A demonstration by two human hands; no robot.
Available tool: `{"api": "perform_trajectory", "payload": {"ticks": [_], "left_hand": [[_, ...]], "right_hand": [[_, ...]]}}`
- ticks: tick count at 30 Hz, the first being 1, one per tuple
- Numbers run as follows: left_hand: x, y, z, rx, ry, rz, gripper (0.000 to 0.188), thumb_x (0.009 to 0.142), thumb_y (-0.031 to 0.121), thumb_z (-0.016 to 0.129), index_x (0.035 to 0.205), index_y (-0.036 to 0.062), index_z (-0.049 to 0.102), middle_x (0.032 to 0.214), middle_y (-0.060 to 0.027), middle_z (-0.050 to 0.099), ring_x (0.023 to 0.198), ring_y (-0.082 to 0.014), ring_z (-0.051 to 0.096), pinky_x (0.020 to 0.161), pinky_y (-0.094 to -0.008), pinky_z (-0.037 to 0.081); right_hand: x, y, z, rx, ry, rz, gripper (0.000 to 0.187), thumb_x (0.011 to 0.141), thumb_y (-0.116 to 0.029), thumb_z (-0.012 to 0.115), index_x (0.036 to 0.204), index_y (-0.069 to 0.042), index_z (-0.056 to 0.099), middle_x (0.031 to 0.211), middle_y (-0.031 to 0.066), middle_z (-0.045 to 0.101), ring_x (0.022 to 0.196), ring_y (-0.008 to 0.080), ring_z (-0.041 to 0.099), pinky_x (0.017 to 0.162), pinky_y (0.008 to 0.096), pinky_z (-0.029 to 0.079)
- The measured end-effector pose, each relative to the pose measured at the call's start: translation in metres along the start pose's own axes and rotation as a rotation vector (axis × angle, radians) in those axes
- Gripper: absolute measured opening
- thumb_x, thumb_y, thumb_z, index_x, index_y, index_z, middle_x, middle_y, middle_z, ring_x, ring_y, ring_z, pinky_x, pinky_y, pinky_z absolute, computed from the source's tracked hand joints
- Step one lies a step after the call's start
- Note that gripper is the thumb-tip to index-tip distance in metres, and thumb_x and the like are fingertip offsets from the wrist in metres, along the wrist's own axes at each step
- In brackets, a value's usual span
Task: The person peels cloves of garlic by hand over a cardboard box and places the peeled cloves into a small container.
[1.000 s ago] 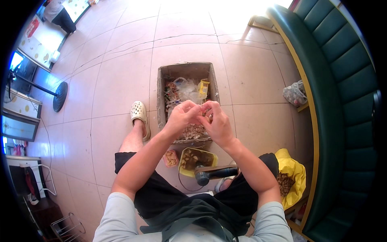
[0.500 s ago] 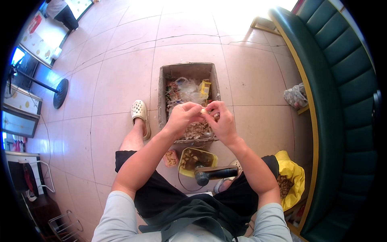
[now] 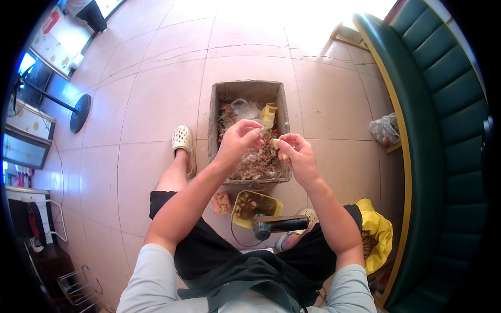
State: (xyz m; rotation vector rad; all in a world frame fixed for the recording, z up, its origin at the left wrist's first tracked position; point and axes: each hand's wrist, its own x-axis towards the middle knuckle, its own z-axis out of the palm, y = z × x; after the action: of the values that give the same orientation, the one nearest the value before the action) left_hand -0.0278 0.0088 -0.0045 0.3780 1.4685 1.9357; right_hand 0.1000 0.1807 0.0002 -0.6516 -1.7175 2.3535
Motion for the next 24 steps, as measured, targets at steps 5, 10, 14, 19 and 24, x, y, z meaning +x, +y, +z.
{"api": "perform_trajectory", "payload": {"ticks": [5,10,14,19,24], "left_hand": [[0.003,-0.006,-0.015,0.258,0.031,0.008,0.017,0.100,0.019,0.068,0.105,0.0025,0.068,0.087,-0.0037,0.068,0.074,-0.0107,0.065,0.068,-0.0280,0.056],[0.001,-0.004,-0.013,0.550,0.033,0.038,0.025,0.095,0.027,0.073,0.094,0.0022,0.071,0.077,-0.0032,0.068,0.067,-0.0096,0.064,0.065,-0.0289,0.053],[-0.009,-0.002,-0.016,0.719,0.031,0.088,0.031,0.093,0.032,0.074,0.090,0.0009,0.072,0.075,-0.0088,0.069,0.068,-0.0161,0.065,0.065,-0.0356,0.052],[-0.015,-0.004,-0.019,0.895,0.045,0.209,0.028,0.090,0.027,0.074,0.085,0.0004,0.068,0.079,-0.0140,0.069,0.074,-0.0280,0.067,0.070,-0.0398,0.053],[-0.015,0.009,-0.027,0.885,-0.015,0.133,0.022,0.088,0.020,0.073,0.088,0.0003,0.065,0.083,-0.0149,0.071,0.078,-0.0310,0.070,0.073,-0.0416,0.054]], "right_hand": [[-0.009,0.020,0.015,-0.099,-0.104,0.010,0.023,0.095,-0.014,0.077,0.110,-0.002,0.064,0.092,0.0029,0.070,0.074,0.0071,0.063,0.063,0.0231,0.050],[-0.045,0.080,0.051,-0.503,-0.286,0.064,0.019,0.093,-0.013,0.079,0.103,-0.003,0.066,0.089,0.0030,0.070,0.075,0.0080,0.063,0.067,0.0262,0.053],[-0.065,0.133,0.083,-0.657,-0.427,0.146,0.024,0.090,-0.015,0.079,0.104,-0.002,0.065,0.087,0.0091,0.072,0.075,0.0157,0.065,0.071,0.0339,0.055],[-0.068,0.183,0.098,-0.756,-0.450,0.155,0.023,0.089,-0.016,0.077,0.105,-0.001,0.069,0.092,0.0142,0.074,0.078,0.0234,0.069,0.075,0.0371,0.056],[-0.058,0.144,0.087,-0.710,-0.413,0.122,0.030,0.090,-0.015,0.076,0.117,-0.002,0.070,0.096,0.0122,0.074,0.078,0.0188,0.068,0.074,0.0339,0.056]]}}
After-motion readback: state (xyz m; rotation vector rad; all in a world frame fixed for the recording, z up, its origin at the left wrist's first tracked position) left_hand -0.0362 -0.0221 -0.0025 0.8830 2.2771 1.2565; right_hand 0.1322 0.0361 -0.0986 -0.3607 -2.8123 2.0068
